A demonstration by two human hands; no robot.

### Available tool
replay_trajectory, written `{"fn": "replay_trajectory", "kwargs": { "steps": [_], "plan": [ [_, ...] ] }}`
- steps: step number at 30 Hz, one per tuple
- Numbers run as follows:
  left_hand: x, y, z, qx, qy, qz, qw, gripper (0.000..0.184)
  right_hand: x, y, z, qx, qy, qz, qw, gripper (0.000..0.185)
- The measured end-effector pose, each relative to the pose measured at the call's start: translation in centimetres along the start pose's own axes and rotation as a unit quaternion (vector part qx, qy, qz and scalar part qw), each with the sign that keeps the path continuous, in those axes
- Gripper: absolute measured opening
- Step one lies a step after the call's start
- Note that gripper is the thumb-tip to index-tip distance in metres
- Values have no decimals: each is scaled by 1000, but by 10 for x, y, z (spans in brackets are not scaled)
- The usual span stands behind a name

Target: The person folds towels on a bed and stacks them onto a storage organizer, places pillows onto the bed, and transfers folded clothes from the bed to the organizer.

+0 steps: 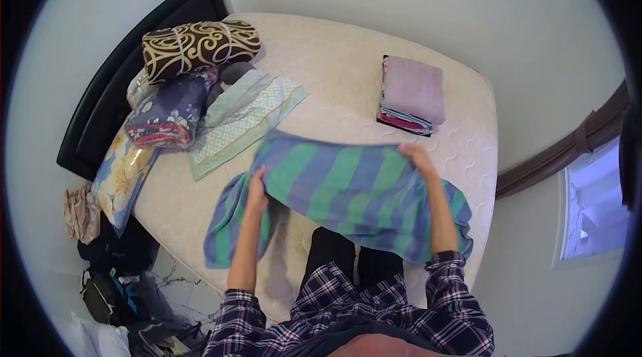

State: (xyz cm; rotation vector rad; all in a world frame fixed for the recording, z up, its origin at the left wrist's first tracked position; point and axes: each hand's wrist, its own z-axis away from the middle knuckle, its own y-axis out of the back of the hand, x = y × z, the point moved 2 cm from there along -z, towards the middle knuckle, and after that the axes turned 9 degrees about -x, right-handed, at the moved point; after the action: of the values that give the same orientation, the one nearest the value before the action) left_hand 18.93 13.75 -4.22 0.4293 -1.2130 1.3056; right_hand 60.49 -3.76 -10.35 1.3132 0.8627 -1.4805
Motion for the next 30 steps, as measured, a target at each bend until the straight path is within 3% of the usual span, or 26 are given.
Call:
{"fn": "replay_trajectory", "kwargs": {
  "steps": [1,2,3,5,7,8,10,14,16,17,18,19,22,25,27,29,30],
  "plan": [
    [29,-22,-2,-6,-21,-49,999,54,-52,20,22,60,62,-68,994,18],
    [54,-33,-8,-11,-88,-166,982,56,-61,58,27,100,48,-101,989,20],
    [78,-41,-14,-16,-155,-278,948,60,-96,75,48,121,102,-146,977,21],
    [118,-47,-26,54,-85,-482,871,65,-155,110,92,170,184,-234,939,25],
    [147,-61,-18,77,-99,-554,823,65,-158,160,125,226,233,-300,897,28],
    [148,-61,-18,67,-102,-554,824,65,-150,186,142,253,255,-321,876,29],
    [150,-47,-9,43,-244,-420,873,63,-121,218,178,301,246,-349,853,28],
    [104,91,-31,153,-152,-471,855,54,-25,248,264,384,144,-387,826,28],
    [61,181,-41,164,-115,-555,807,45,27,239,297,418,41,-355,835,28],
    [50,194,-28,142,-13,-585,799,40,42,234,306,429,-16,-324,843,28],
    [45,202,-18,120,90,-607,780,35,45,230,307,430,-18,-325,842,28],
    [40,197,-13,120,93,-610,778,35,44,218,304,398,-29,-294,869,28],
    [15,162,-9,-54,24,-489,871,29,-2,182,277,344,-29,-220,912,27],
    [21,98,-15,-74,40,-507,858,31,-31,206,232,332,23,-199,922,27],
    [4,79,-38,-217,221,-682,662,37,-83,211,220,348,101,-266,893,28],
    [-1,25,-23,-143,337,-731,576,49,-82,250,216,328,203,-344,856,30],
    [-14,28,-36,-143,338,-731,575,49,-75,261,214,312,268,-365,835,31]
  ]
}}
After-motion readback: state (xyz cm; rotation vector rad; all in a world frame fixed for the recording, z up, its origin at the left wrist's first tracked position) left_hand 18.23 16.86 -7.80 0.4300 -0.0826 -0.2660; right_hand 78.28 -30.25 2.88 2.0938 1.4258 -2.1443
